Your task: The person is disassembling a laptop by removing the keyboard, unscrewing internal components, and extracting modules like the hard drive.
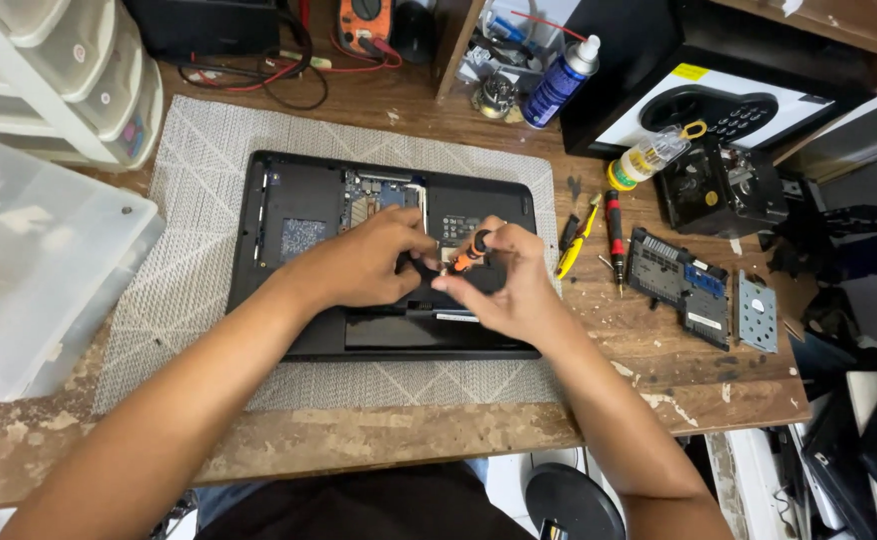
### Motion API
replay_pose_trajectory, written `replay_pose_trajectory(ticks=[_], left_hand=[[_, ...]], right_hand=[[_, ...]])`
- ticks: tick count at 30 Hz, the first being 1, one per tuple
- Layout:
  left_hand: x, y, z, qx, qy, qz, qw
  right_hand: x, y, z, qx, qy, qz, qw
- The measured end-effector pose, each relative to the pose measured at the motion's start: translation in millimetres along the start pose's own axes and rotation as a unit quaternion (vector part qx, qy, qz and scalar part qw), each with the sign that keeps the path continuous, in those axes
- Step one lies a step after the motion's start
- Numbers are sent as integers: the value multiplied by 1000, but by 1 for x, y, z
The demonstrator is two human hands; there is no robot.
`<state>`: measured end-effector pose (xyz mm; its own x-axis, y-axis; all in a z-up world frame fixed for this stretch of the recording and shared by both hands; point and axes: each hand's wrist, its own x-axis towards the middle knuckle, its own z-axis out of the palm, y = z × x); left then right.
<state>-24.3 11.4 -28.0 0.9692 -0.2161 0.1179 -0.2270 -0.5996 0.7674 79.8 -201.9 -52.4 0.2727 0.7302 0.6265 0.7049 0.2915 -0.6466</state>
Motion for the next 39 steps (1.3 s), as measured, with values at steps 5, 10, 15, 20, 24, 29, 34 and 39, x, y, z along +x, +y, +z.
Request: replay_pose_trajectory(ticks=[5, 10, 15, 20, 24, 29, 34, 39], left_hand=[[-1, 0, 0, -2, 6, 5, 1000], [-2, 5, -1, -4, 8, 4, 1000], [0, 2, 1, -9, 12, 5, 1000], [1, 3, 2, -4, 14, 2, 1000], [0, 10, -2, -3, 17, -2, 1000], [0, 4, 0, -5, 22, 15, 1000], [-2, 2, 1, -10, 18, 11, 1000], [-1, 8, -2, -31, 23, 18, 999]], right_hand=[[17, -32, -6, 102, -54, 52, 992], [-5, -3, -2, 0, 34, 62, 997], [27, -40, -8, 66, -41, 42, 996], [1, -11, -4, 38, -18, 57, 997], [11, -19, -1, -60, -15, 20, 998], [18, -36, -10, 80, -48, 48, 994], [-5, 3, -7, 3, 45, 49, 998], [22, -35, -10, 161, -49, 46, 985]])
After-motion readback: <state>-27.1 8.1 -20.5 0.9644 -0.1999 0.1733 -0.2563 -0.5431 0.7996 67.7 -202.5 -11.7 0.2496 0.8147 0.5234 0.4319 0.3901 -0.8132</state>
